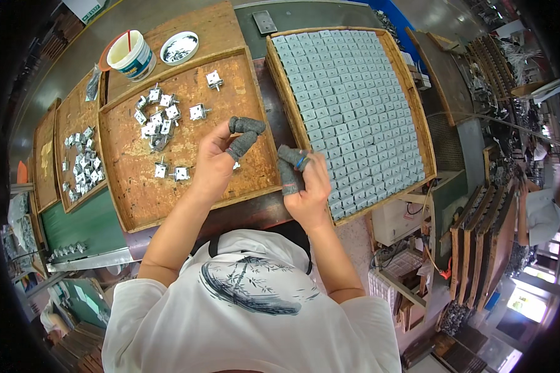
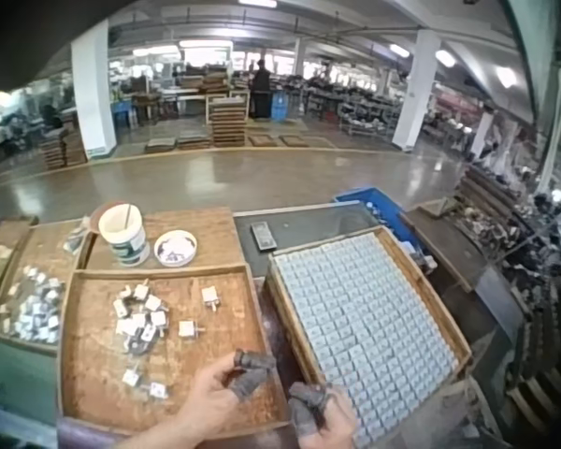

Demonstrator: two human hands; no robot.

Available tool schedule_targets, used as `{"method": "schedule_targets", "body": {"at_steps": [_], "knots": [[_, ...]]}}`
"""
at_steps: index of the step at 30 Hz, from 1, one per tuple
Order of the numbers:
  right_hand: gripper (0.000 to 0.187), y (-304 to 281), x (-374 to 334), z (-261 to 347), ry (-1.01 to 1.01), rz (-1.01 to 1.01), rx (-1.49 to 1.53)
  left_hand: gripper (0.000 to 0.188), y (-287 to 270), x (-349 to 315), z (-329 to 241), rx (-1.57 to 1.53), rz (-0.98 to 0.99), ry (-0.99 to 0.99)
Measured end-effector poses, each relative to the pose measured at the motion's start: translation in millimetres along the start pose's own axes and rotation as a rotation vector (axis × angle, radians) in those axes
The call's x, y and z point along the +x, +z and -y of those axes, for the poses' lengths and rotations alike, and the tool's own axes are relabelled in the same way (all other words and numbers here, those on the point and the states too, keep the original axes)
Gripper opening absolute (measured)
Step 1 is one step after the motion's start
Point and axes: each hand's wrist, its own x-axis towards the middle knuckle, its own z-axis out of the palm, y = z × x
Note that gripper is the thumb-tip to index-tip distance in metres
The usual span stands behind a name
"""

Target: The recorder is sorting small grey electronic components and placing them into a grid-style storage tray.

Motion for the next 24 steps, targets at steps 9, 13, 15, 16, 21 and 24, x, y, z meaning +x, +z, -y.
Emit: {"method": "schedule_targets", "body": {"at_steps": [9,13,15,16,21,24], "knots": [[0.036,-5.1,-50.6,-2.2,0.201,0.086,-0.009,0.025,0.8,-0.3,2.2,0.044,0.006,0.040],[0.034,-6.6,-62.2,-4.3,0.127,0.102,-0.041,0.023,1.5,2.8,11.2,0.061,-0.013,0.093],[0.033,-8.3,-71.0,-5.6,0.112,0.110,-0.061,0.023,3.4,4.5,14.9,0.138,-0.035,0.203],[0.032,-8.5,-76.6,-7.0,0.126,0.122,-0.055,0.023,5.0,5.3,14.8,0.141,-0.030,0.202],[0.030,-5.4,-86.7,-10.1,0.149,0.122,-0.024,0.022,8.8,7.7,15.8,0.142,-0.022,0.205],[0.030,-5.8,-87.7,-11.5,0.170,0.145,-0.012,0.021,11.5,7.9,17.9,0.122,-0.025,0.207]]}}
